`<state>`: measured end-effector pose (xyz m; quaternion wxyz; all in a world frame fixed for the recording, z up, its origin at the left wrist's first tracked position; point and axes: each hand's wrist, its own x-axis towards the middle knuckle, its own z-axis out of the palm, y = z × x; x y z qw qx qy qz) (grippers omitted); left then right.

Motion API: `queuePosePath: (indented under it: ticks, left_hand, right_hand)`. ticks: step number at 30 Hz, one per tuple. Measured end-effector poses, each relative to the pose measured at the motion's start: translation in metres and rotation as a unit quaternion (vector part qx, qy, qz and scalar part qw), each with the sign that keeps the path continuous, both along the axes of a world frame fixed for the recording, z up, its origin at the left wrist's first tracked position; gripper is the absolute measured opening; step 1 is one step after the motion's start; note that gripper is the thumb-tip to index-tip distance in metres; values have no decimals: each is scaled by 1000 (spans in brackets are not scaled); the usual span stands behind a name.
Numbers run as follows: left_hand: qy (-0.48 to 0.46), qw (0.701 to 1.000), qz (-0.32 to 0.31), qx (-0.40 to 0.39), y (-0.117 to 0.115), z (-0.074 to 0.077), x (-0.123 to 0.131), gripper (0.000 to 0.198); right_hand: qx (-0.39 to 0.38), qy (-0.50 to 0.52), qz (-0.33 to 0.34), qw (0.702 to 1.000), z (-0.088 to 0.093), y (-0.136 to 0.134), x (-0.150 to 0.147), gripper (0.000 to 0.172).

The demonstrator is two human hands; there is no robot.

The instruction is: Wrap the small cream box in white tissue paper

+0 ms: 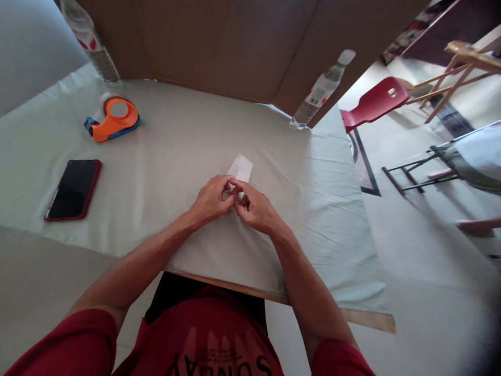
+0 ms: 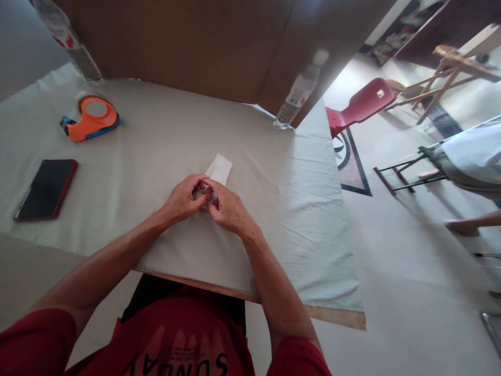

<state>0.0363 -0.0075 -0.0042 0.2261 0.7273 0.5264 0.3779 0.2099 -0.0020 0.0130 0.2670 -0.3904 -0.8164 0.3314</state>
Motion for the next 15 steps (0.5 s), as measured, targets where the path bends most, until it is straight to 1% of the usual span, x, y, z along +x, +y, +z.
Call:
queuePosePath:
  ticks: [2,3,5,7,8,10,13,15]
  left_hand:
    - [1,1000,-9,-3,1,-2,-1,28]
    - [3,1000,-15,-5,1,-3,-2,31]
    - [4,1000,-19,-10,2,-4,-4,37]
    - [3,1000,-14,-12,2,-6,-5,39]
    - [3,1000,-11,-11,2,-6,-4,39]
    - [5,1000,-7,-7,1,-7,-3,37]
    - [16,1000,-4,11,-1,-8,-1,37]
    - [33,999,-2,32,-2,-8,0,34]
  right_hand:
    - [-15,27,-8,999,1,2,3,62]
    - [-24,49,-29,998,1,4,5,57]
    - [-41,92,-93,991,0,10,11,41]
    - [-47,105,-146,983,-3,16,15,28]
    - [-45,100,-157,981,-4,18,16,25]
    - [-30,83,-152,984,-8,21,15,21]
    - [16,63,-118,991,-14,21,7,17]
    - [38,48,-99,993,-18,21,1,17]
